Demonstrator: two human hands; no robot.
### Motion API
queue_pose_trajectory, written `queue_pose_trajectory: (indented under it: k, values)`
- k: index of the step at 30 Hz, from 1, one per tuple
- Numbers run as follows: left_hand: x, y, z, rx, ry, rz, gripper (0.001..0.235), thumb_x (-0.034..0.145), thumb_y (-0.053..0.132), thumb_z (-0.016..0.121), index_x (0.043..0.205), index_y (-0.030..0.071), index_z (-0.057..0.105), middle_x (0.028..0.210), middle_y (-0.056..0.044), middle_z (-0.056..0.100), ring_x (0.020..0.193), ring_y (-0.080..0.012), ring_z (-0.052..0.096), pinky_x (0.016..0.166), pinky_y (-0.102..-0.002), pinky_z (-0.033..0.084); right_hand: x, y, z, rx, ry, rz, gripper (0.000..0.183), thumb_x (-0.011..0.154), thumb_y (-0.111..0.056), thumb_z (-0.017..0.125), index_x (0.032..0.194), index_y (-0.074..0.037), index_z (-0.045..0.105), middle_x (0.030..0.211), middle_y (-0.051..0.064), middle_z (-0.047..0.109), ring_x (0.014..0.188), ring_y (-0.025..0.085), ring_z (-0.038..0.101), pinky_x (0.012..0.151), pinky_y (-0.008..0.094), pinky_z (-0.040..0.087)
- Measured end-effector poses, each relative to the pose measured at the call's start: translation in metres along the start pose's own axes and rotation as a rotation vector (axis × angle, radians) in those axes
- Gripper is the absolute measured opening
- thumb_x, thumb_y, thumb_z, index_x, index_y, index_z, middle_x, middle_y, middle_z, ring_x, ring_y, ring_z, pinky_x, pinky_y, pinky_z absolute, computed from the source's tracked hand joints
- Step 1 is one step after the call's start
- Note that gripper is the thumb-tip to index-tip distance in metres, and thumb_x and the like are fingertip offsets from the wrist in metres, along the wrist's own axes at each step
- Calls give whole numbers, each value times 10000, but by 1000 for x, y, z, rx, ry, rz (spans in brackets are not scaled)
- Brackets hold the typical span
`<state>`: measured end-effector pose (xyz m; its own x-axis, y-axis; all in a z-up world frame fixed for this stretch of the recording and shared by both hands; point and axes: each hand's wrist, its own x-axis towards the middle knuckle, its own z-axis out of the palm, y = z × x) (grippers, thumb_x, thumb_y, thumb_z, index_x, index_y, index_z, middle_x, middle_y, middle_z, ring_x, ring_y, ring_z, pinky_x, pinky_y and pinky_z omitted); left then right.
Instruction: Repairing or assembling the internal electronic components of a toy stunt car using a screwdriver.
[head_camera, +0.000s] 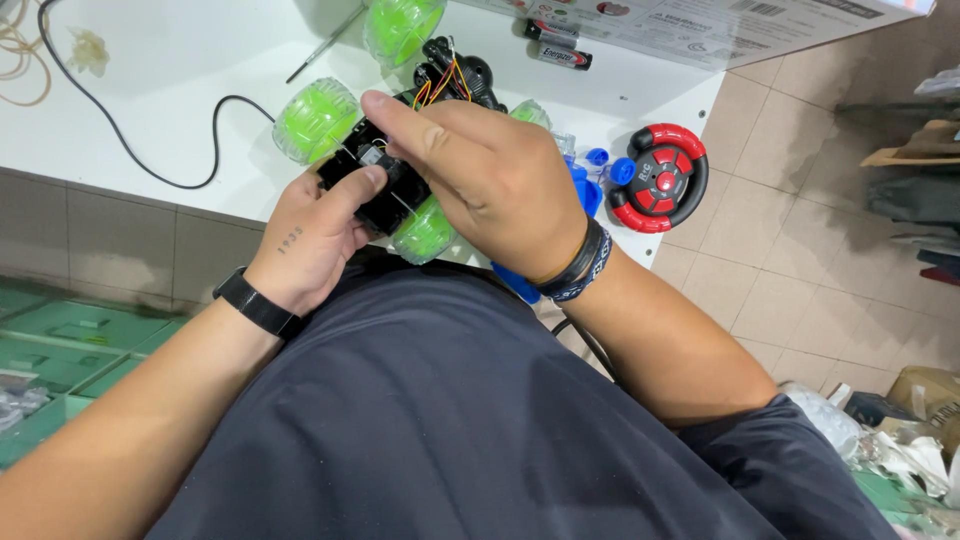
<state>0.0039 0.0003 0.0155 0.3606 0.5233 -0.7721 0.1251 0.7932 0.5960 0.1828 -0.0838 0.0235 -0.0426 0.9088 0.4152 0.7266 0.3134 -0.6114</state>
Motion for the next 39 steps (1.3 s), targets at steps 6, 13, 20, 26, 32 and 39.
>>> queue_pose_trajectory:
  k: [6, 13, 20, 26, 32, 39]
  values:
    - [-2, 1, 1, 16, 20, 0, 205, 880, 186, 694, 1034, 109, 583, 813, 1, 598, 735, -165, 633, 593, -311, 531, -1, -11, 5, -53, 88, -8, 377, 1195, -21, 630, 1523, -119, 473, 1185, 78, 774, 1039, 253, 762, 887, 381, 635]
    - [0, -1, -1, -7, -2, -5, 308, 883, 187, 670, 1165, 90, 596, 993, -45, 690, 889, -199, 692, 773, -393, 628, 9, -5, -14, 238, -141, 5, 394, 1144, 129, 502, 1501, -37, 481, 1511, 201, 576, 1434, 360, 627, 1263, 407, 546]
    - [1, -5, -3, 2, -33, 26, 278, 899, 195, 675, 1152, 97, 612, 948, -30, 677, 856, -184, 680, 699, -344, 594, 2, -14, -1, 270, 52, 48, 369, 1120, 78, 677, 1421, -110, 578, 1247, 128, 745, 1104, 269, 784, 992, 328, 653]
    - [-4, 2, 0, 42, -25, 8, 337, 891, 214, 665, 1204, 108, 601, 1032, -27, 697, 916, -175, 689, 742, -336, 584, 10, -21, 1, 193, 183, 84, 248, 1074, 10, 718, 1298, -55, 636, 1093, 125, 779, 990, 252, 802, 922, 333, 667]
    - [0, 1, -3, 53, -27, 16, 308, 890, 208, 670, 1177, 104, 626, 959, -12, 681, 848, -154, 676, 680, -305, 564, 20, -31, 2, 116, 212, 177, 73, 1006, -27, 743, 1061, -46, 700, 964, 56, 756, 850, 196, 729, 791, 317, 576]
    - [-1, 2, -4, 52, -53, 33, 318, 898, 195, 658, 1203, 112, 626, 985, 0, 685, 884, -139, 673, 708, -311, 575, 21, -39, 3, 137, 234, 282, 74, 982, -67, 753, 984, -50, 682, 906, 56, 724, 796, 176, 681, 758, 305, 548]
